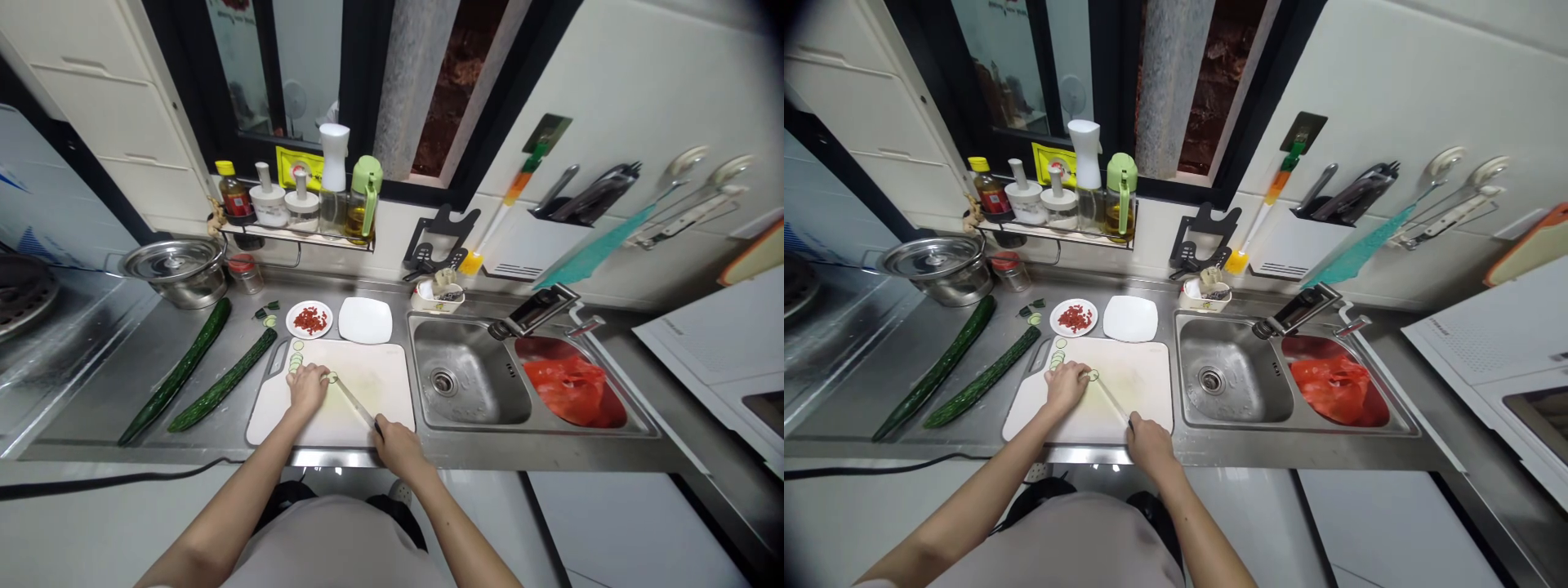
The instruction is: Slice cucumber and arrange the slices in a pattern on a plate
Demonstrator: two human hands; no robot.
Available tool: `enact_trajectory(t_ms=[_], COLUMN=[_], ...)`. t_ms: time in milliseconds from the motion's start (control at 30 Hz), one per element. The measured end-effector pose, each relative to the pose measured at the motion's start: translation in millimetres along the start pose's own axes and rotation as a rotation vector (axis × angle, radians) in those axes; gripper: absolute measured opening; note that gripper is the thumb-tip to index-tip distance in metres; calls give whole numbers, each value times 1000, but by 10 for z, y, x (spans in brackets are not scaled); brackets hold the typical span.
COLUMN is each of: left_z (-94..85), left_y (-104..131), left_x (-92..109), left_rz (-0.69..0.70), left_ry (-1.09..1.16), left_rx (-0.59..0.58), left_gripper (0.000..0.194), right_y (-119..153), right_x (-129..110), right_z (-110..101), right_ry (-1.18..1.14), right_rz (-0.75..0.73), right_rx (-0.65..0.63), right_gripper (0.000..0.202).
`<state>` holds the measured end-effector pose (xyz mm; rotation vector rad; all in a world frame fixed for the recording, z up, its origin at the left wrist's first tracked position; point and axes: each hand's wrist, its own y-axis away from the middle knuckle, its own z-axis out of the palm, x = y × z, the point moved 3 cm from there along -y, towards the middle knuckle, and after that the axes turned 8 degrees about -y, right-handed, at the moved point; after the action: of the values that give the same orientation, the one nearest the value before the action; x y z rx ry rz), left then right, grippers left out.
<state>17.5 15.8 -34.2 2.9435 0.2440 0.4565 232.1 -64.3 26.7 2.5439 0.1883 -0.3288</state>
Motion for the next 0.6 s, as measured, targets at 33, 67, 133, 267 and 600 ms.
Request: enact_trajectory(t_ms=[33,67,133,267,600], left_z=[0,0,-1,0,26], left_y=[4,7,10,12,9], left_x=[-2,-4,-11,-21,-31], left_rz=[4,7,6,8,0], left_ry=[2,3,0,0,8], left_rx=[5,8,9,19,33], left_gripper=[27,27,27,27,27], right_y=[1,1,-1,-20,-103], right_x=[-3,-5,-7,1,-10], right_z=[-8,-17,-37,-95,-190], right_ry=[3,5,7,18,37], right_rz=[-1,0,2,-7,-50], right_rx=[-3,-10,-31,-63,-97], right_gripper=[28,28,27,25,28])
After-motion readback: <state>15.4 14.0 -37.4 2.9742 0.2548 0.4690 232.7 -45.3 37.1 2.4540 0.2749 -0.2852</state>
